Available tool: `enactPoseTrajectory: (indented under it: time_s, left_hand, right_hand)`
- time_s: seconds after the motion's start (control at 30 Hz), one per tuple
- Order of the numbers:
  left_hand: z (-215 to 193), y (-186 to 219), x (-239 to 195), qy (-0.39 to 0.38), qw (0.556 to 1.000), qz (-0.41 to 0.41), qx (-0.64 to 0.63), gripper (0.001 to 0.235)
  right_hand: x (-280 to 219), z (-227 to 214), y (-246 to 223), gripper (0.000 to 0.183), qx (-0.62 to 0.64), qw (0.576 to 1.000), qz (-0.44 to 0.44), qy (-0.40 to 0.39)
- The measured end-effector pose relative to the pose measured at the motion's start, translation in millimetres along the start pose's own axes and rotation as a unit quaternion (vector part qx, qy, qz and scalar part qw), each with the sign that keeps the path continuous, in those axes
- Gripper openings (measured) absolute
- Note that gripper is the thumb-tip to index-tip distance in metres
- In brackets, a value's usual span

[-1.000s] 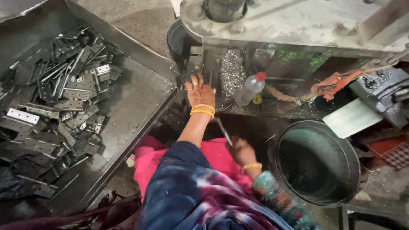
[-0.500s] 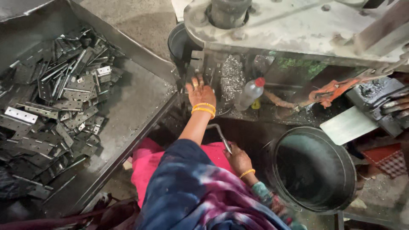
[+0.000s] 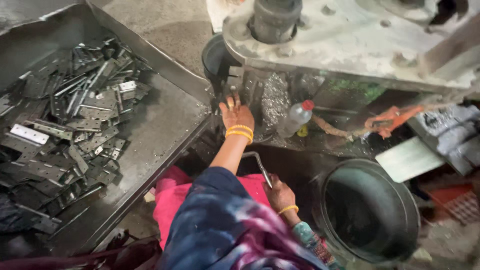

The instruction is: The person uses a vertical punching machine to create holes in metal brackets, taking brackets from a tray, positioning them under the punch, and activating the machine.

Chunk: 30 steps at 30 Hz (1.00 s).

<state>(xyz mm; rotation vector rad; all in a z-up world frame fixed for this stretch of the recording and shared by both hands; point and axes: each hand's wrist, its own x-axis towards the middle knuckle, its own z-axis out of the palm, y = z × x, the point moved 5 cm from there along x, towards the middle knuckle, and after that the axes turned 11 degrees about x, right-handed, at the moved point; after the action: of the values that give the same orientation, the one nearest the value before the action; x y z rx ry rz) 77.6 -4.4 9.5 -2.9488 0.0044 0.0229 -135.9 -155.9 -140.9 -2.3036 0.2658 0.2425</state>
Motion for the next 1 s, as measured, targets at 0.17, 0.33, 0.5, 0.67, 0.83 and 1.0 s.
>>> enactPoseTrajectory:
  time_s: [0.17,0.33,0.5,0.67,0.83,1.0]
  left_hand:
    - [-1,8,9,-0.010,1.000,0.016,0.006,0.048]
    - [-1,23,24,0.020,0.999,-0.008,0.048,0.044]
    - [4,5,6,0.029,0.999,-0.014,0.020,0.041]
    - [-40,-64,-64,0.247,0.947,0.004,-0.206,0.038]
    - [-1,-234,-141,0.157,0.965,-0.210,-0.010,0.044]
    - [75,-349,-190,0.140,0.912,-0.359,0.141,0.093]
  right_hand:
    - [17,-33,-27,0.044,-0.099,0.979,-0.169,0.054]
    - [22,-4,0,0.046,-0.009,0.996,-0.087,0.014]
    - [-4,21,18,0.038,-0.019,0.994,-0.089,0.053]
    - [-25,-51,-60,0.058,-0.051,0.967,-0.182,0.170]
    - [-50,-126,-164,0.030,0.026,0.931,-0.260,0.255]
    - [-44,-146,-209,0.026,-0.057,0.924,-0.245,0.289]
